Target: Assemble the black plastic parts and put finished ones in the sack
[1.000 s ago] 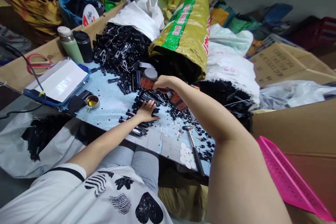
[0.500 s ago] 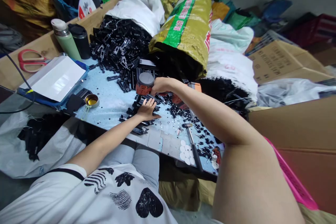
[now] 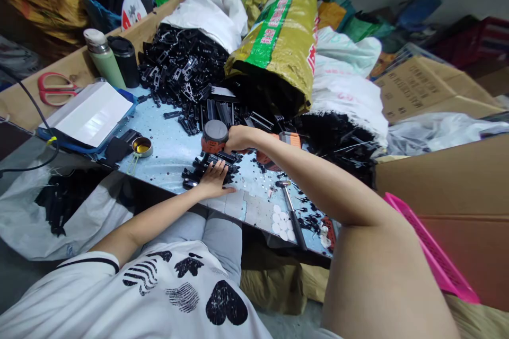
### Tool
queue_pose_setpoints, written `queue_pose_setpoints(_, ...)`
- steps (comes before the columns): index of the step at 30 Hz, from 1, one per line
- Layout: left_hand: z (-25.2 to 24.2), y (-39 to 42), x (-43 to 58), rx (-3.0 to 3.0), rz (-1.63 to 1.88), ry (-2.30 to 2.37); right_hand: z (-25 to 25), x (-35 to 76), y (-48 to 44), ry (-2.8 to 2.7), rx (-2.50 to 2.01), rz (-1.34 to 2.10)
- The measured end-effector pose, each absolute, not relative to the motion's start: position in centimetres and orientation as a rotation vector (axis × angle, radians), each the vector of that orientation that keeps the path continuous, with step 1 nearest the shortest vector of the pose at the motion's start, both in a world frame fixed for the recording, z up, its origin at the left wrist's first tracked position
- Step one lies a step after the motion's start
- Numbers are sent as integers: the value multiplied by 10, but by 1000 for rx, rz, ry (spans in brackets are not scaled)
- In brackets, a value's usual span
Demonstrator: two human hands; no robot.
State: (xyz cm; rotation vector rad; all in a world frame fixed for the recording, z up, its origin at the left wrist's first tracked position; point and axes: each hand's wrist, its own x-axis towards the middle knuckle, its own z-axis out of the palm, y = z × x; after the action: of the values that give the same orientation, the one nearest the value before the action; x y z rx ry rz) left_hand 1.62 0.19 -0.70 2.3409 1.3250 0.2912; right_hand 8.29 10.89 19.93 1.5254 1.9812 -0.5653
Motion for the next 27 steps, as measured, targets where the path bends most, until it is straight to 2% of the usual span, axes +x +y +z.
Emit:
queue_pose_setpoints(8, -6, 2, 13, 2428, 333, 1332, 203, 73, 84, 2092, 1438, -356)
queue_pose_setpoints(15, -5, -6, 9, 2433, 403, 1371, 200, 53, 64, 1984, 1394, -540)
queue_pose_setpoints(22, -3, -7, 8, 2361, 383, 1355, 209, 49, 42, 2159, 1307, -272)
queue_pose_setpoints(27, -6, -5, 8, 2278, 343, 1335, 206, 31, 34, 2138, 1238, -359)
